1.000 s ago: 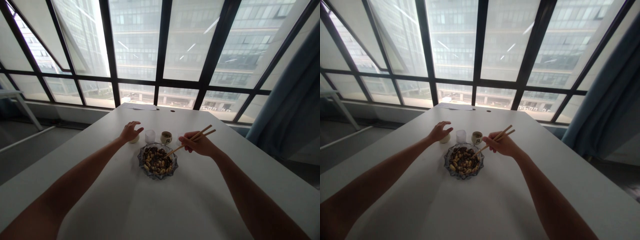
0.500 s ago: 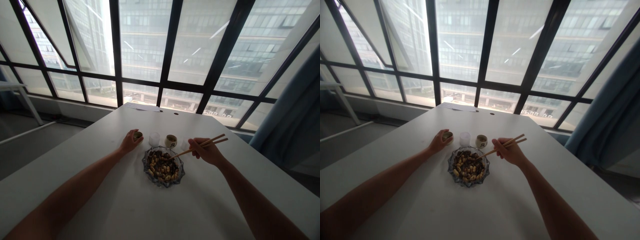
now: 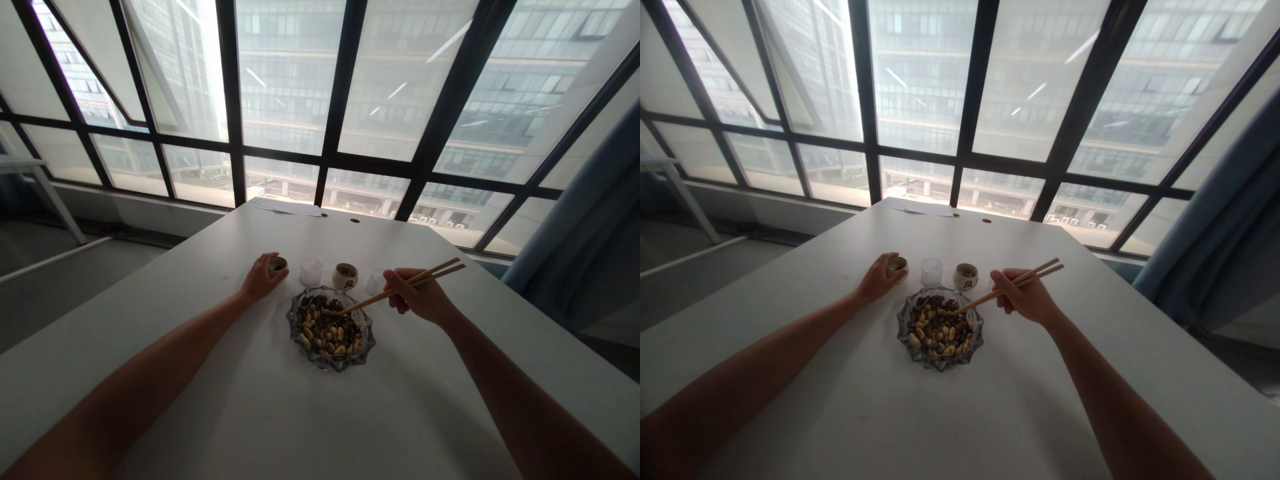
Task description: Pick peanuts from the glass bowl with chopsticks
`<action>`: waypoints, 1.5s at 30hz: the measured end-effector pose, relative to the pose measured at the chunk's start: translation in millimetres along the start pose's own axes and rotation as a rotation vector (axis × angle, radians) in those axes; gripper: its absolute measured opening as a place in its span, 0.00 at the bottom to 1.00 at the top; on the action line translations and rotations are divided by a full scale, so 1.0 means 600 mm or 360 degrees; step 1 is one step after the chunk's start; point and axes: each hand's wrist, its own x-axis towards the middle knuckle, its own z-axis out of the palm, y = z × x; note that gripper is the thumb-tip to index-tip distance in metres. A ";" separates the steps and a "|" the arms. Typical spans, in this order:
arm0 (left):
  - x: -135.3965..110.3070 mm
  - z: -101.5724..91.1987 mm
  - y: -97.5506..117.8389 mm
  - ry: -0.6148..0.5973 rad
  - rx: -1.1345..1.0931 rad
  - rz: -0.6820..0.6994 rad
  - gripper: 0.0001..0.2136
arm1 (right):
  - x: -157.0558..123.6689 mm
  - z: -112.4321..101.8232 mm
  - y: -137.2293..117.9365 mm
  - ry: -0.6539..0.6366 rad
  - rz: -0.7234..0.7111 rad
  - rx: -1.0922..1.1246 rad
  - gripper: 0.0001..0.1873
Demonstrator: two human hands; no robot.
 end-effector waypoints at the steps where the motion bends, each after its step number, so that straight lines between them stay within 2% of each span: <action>1: 0.000 0.000 -0.001 -0.0001 0.0001 0.0005 0.23 | 0.001 -0.002 0.001 0.0019 0.0004 0.0003 0.34; 12: 0.000 0.001 0.001 0.0009 0.0005 0.0000 0.22 | -0.002 0.004 -0.005 -0.0118 0.0042 -0.0018 0.33; 24: 0.000 -0.003 0.007 -0.0011 0.0009 -0.0030 0.22 | -0.002 0.000 -0.005 0.0049 -0.0014 0.0016 0.34; 32: 0.000 -0.004 0.006 -0.0022 0.0011 -0.0024 0.23 | -0.004 0.011 0.000 -0.0107 0.0002 0.0001 0.31; 40: 0.000 -0.005 0.005 -0.0018 0.0001 -0.0029 0.23 | -0.002 0.015 0.002 0.0036 -0.0028 0.0070 0.32; 45: -0.001 -0.003 0.001 0.0012 -0.0044 -0.0083 0.27 | 0.017 0.014 0.040 0.0210 -0.0003 0.0329 0.31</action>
